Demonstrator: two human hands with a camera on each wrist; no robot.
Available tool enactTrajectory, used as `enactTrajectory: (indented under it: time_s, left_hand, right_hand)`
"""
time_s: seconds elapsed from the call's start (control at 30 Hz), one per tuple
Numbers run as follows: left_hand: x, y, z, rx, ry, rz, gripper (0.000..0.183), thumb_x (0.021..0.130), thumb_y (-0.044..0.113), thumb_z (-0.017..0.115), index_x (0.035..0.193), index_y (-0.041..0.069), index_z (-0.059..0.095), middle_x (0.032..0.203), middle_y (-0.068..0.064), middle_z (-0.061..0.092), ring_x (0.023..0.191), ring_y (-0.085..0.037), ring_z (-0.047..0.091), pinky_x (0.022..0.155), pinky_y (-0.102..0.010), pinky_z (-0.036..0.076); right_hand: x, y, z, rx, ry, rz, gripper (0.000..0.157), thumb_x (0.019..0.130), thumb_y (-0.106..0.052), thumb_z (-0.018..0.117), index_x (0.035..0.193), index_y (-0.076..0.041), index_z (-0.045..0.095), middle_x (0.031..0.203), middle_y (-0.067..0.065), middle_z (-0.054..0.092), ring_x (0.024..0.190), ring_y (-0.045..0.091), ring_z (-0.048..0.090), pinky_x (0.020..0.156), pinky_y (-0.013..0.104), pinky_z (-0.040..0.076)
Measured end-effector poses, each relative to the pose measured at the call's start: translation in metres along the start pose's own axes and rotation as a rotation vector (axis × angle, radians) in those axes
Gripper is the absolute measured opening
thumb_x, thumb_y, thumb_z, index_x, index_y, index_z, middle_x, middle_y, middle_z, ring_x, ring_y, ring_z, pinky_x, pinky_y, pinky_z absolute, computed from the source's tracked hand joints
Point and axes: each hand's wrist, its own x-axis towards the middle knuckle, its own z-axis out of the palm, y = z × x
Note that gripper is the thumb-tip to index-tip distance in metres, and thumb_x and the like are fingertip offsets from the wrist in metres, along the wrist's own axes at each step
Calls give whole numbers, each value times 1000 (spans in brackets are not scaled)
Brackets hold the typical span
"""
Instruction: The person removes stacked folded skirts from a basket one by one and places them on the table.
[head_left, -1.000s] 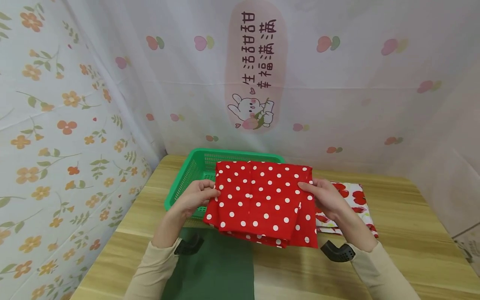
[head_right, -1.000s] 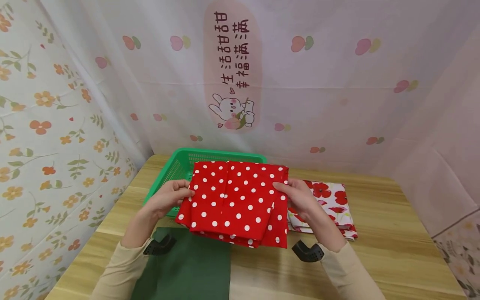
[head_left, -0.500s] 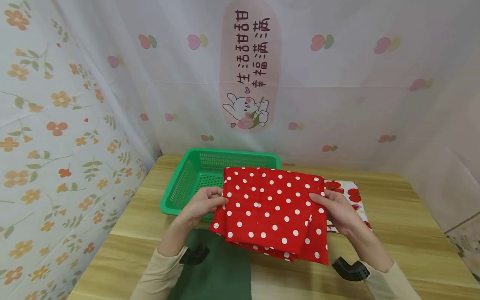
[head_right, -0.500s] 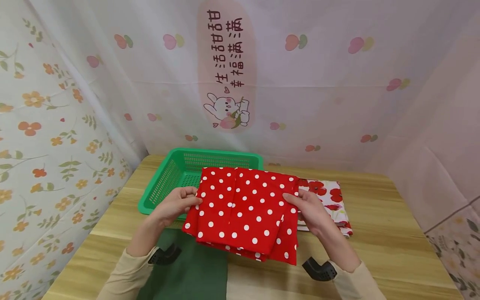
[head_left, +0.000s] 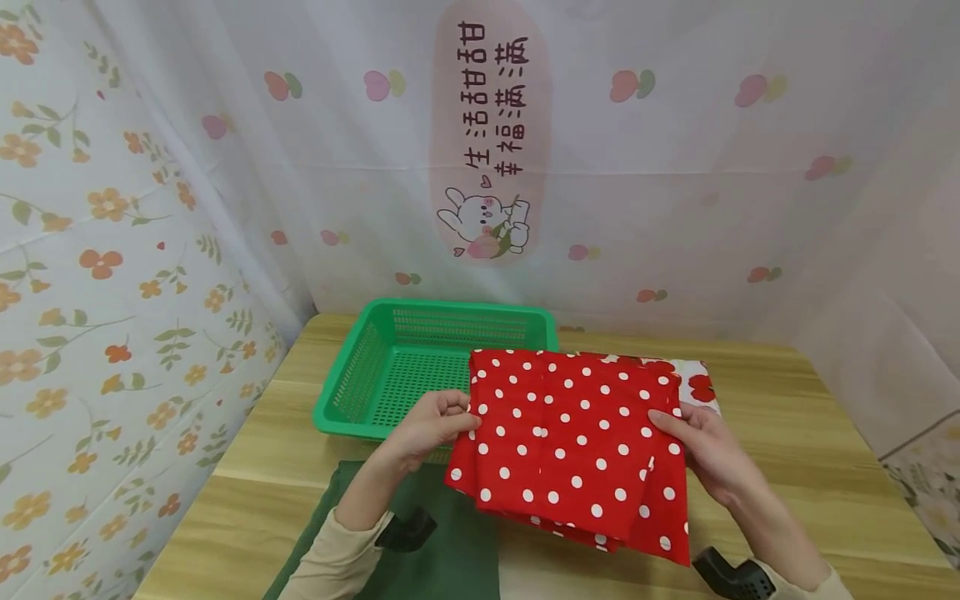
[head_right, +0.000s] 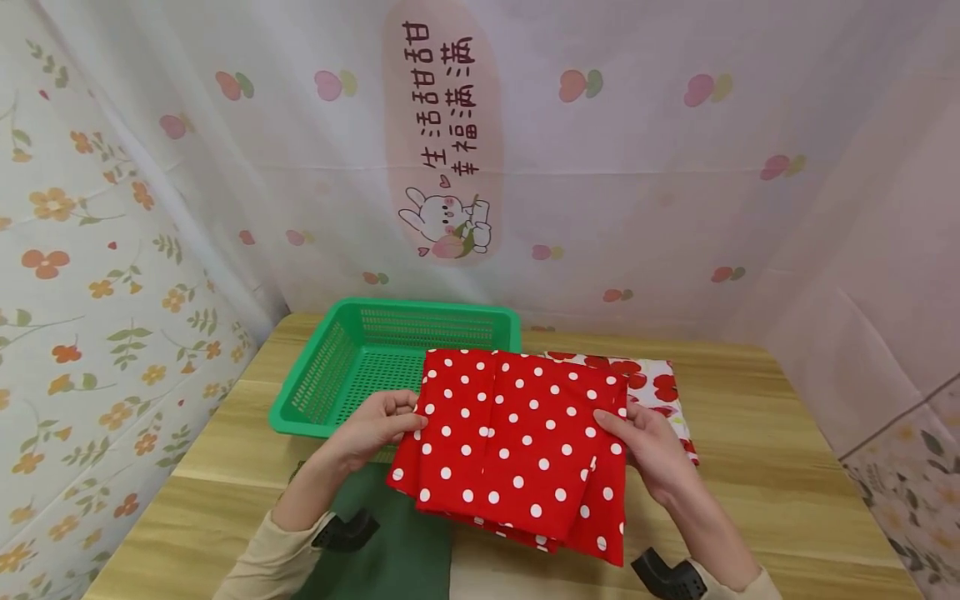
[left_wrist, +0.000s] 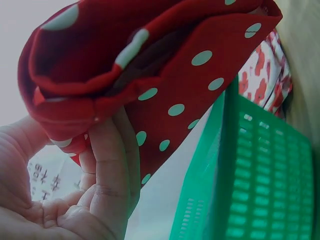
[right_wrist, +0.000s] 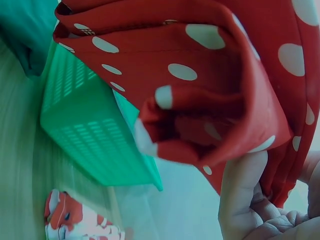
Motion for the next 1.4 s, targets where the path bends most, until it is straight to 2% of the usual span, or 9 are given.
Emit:
enactTrajectory:
  time_s: [0.23,0.5,0.73,0.97,1.2,1.3,1.4]
  left_hand:
    - [4,-3,18,8,-31,-12,25,85,8,62,102,-9,54,89,-12,68,79,-17,67,73,-32,55]
    - [5,-5,37,-1,-74,-29,22,85,6,60,100,-8,55,89,-14,68,78,-18,68,71,-33,55]
    - [6,-9,53,8,-95,-33,21,85,6,61,100,-7,56,89,-14,68,75,-17,67,67,-31,55]
    - [8,-17,66,-44,-128,-64,17,85,5,60,96,-6,56,94,-13,68,82,-19,67,75,-35,55]
    - [11,-22,76,-45,-135,-103,14,82,4,62,92,-5,58,92,-11,68,81,-18,67,77,-36,54]
    - [11,-23,81,-44,-141,-122,14,81,3,62,92,-5,58,92,-10,68,80,-18,67,73,-36,55]
    - [11,-26,87,-35,-150,-128,13,82,3,62,92,-4,59,91,-10,68,79,-18,67,70,-33,55]
  right_hand:
    - [-15,9,-12,1,54,11,19,98,-17,46,112,-4,46,90,-3,68,78,17,69,70,31,55]
    - [-33,19,-25,7,121,61,18,98,-19,47,113,-9,49,90,-2,68,78,19,69,70,32,56]
    - [-45,24,-37,-14,162,78,12,99,-18,46,107,-14,53,88,-3,68,76,19,69,68,31,56]
    - [-54,30,-48,-42,155,118,16,99,-18,45,111,-12,52,88,-4,68,77,19,69,68,31,56]
    - [-61,37,-59,-65,147,150,12,99,-20,45,109,-19,52,90,-4,69,80,19,69,70,32,55]
    - [-64,38,-62,-81,162,192,21,99,-22,46,116,-10,50,90,-5,68,81,19,69,70,32,55]
    - [-68,39,-65,-105,157,240,36,99,-23,46,124,3,42,91,-6,68,83,20,68,71,33,55]
